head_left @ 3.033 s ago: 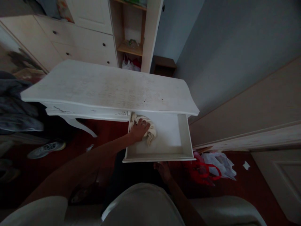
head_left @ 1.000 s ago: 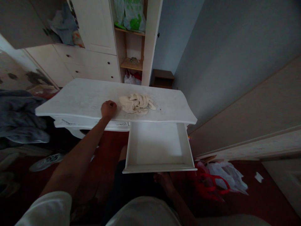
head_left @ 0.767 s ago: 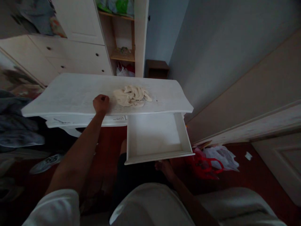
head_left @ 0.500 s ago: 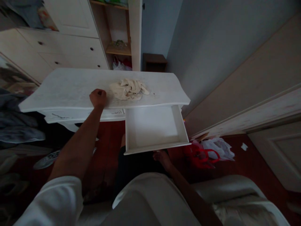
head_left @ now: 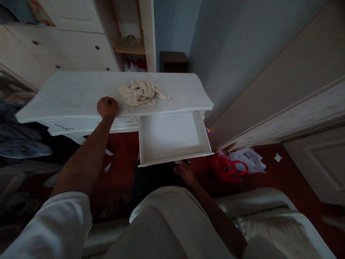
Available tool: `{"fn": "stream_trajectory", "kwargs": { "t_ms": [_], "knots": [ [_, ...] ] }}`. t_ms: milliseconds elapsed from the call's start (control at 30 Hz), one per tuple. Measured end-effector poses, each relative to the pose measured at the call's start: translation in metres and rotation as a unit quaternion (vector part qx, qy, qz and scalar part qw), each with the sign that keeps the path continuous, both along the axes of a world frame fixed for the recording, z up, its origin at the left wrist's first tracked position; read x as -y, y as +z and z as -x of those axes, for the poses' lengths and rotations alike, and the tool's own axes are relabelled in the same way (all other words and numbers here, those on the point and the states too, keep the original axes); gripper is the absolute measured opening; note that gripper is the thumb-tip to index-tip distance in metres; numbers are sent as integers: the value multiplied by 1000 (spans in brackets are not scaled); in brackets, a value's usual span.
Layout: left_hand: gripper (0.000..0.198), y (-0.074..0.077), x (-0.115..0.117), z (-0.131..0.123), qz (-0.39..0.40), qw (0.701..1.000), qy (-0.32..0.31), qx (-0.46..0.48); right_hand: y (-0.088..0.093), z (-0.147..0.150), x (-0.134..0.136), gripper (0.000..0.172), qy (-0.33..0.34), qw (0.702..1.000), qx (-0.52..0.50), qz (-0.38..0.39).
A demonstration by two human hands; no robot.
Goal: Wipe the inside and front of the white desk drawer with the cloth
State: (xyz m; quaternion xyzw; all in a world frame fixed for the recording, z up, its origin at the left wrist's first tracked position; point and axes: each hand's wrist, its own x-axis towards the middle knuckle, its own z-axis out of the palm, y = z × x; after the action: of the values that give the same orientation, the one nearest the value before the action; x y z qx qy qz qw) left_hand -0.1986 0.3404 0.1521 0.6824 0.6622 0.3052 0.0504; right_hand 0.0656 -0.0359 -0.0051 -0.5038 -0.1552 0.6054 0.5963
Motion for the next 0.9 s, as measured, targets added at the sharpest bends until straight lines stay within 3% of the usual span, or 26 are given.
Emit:
{"fn": "stream_trajectory", "kwargs": {
  "t_ms": [100,233,367,533,900],
  "knots": [
    [26,1,5,-4,20,999,42,-7,5,3,-3,50,5,999,33,-5],
    [29,3,8,-6,36,998,33,-38,16,9,-8,49,4,998,64,-28],
    [31,2,7,-6,16,997,37,-72,28,14,-12,47,-23,995,88,-41],
    [25,-3,5,-5,-19,998,49,-41,40,14,-21,48,-62,994,86,-26],
    [33,-13,2,-2,-44,997,49,-33,48,8,-80,46,-46,992,108,-43]
  ]
}}
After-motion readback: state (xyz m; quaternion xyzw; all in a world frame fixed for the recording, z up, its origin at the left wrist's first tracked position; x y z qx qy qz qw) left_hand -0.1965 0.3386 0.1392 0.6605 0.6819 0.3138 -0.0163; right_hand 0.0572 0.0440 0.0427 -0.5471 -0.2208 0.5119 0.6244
